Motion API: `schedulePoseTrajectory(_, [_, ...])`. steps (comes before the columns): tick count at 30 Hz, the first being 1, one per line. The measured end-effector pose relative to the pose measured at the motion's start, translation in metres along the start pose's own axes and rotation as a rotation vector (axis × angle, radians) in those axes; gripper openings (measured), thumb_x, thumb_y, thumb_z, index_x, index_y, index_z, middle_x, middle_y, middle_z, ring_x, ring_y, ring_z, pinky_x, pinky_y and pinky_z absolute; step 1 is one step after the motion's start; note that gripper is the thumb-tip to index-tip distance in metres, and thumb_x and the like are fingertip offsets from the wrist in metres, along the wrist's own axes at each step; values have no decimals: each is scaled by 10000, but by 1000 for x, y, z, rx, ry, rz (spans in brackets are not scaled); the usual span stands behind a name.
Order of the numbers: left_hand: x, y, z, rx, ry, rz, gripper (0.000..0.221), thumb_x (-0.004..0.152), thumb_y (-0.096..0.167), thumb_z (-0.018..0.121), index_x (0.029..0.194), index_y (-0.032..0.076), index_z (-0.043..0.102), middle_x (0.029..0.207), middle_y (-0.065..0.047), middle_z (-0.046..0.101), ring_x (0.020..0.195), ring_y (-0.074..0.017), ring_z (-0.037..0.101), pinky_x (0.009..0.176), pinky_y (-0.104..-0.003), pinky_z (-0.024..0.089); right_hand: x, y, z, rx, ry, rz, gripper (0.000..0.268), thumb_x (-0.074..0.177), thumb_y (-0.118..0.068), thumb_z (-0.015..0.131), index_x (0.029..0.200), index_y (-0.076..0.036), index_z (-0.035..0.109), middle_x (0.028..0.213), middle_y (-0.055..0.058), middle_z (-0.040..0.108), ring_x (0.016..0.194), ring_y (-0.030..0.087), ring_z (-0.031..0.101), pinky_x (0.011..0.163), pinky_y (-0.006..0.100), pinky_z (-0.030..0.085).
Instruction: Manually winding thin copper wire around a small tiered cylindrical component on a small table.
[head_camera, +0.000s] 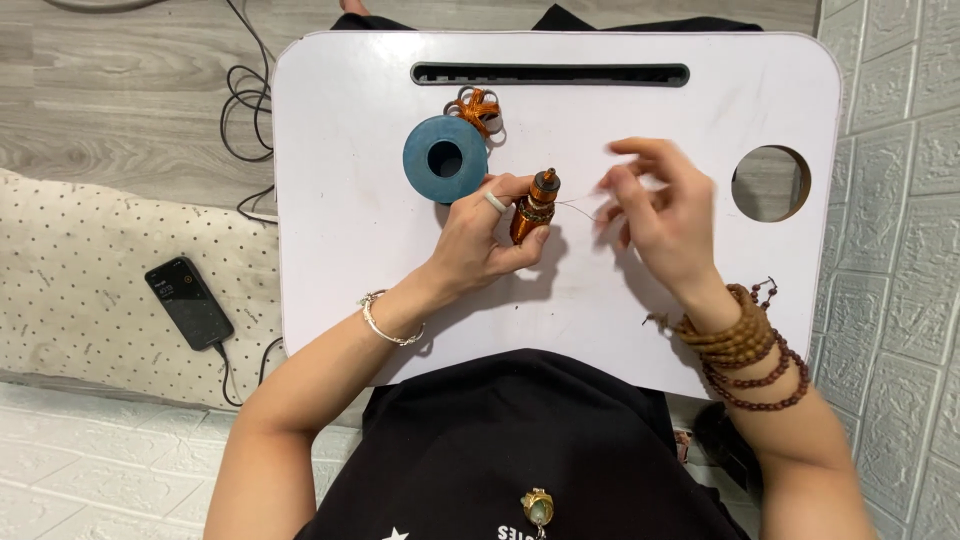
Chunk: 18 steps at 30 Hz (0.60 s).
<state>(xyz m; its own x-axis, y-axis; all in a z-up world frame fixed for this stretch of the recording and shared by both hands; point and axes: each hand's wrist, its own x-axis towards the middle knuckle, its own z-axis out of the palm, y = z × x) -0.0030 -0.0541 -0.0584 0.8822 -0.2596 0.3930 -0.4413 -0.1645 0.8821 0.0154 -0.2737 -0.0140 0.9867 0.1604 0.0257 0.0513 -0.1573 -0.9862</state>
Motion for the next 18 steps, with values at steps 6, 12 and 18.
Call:
schedulePoseTrajectory(6, [0,-8,4,-38,19,-11,418,882,146,753,1256,14,618,992,-152,703,909,-311,720,895,-419,539,6,37,4,-570,27,-886,269,821,-92,813,1074,-11,771,945,119,668,736,240,604,542,302,532])
schedulePoseTrajectory(12, [2,-6,4,-3,21,-9,424,859,170,779,1228,13,641,994,-145,713,932,-311,722,898,-389,536,7,9,13,-779,124,-926,168,850,-39,779,1017,-53,780,869,42,651,664,154,552,496,231,502])
schedulePoseTrajectory(18, [0,-11,6,54,1,26,453,846,185,794,1221,-11,635,996,-184,706,940,-340,718,896,-397,534,-2,4,18,-474,9,-622,124,892,42,724,987,-32,753,740,61,681,657,199,619,532,246,514])
